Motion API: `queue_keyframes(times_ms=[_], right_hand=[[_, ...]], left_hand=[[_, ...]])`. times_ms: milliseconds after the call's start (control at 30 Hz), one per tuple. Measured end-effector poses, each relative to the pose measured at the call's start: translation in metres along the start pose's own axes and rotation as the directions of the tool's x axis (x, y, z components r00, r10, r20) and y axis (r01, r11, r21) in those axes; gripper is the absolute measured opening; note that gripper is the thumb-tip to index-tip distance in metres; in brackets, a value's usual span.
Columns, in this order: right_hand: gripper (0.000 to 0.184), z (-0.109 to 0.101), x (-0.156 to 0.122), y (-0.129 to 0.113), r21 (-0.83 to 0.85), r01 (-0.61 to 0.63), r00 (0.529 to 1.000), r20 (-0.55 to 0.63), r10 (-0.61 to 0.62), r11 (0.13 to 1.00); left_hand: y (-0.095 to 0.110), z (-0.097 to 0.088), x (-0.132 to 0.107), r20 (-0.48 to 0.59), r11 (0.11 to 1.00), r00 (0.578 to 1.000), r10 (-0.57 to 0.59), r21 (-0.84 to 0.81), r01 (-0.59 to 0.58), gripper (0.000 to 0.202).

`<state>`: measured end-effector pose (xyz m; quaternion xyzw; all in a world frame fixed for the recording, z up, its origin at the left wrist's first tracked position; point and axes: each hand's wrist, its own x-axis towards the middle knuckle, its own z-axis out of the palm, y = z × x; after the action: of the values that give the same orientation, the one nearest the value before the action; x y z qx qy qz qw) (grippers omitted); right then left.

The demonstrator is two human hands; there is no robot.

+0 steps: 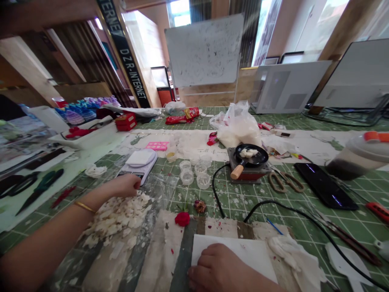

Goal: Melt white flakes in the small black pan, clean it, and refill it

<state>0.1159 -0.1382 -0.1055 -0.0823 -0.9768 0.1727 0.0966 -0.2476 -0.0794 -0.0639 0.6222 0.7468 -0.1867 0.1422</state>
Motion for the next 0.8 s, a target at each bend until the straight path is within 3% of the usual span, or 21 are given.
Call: queue_keyframes(times_ms=[267, 500, 667, 800], right_hand=[[0.026, -0.004, 0.001, 0.001, 0.005, 0.006, 1.0, 0.027, -0.006, 1.0], [0.026, -0.002, 0.0, 0.003, 0.007, -0.019, 0.999, 0.038, 0.019, 1.0], [0.028, 0.0, 0.001, 0.008, -0.002, 0.035, 0.999, 0.037, -0.035, 0.999], [0.027, 0.003, -0.004, 0.014, -0.032, 0.08, 0.996, 0.037, -0.079, 0.996]], left_hand=[[0.003, -0.004, -0.003, 0.093, 0.941, 0.968, 0.234, -0.272, -0.202, 0.022], [0.023, 0.004, -0.003, 0.047, 0.959, 0.971, 0.235, -0.173, -0.224, 0.032], [0.033, 0.004, -0.005, 0.043, 0.969, 0.976, 0.212, -0.137, -0.205, 0.017], [0.026, -0.001, 0.003, 0.034, 0.95, 0.963, 0.269, -0.176, -0.259, 0.012]])
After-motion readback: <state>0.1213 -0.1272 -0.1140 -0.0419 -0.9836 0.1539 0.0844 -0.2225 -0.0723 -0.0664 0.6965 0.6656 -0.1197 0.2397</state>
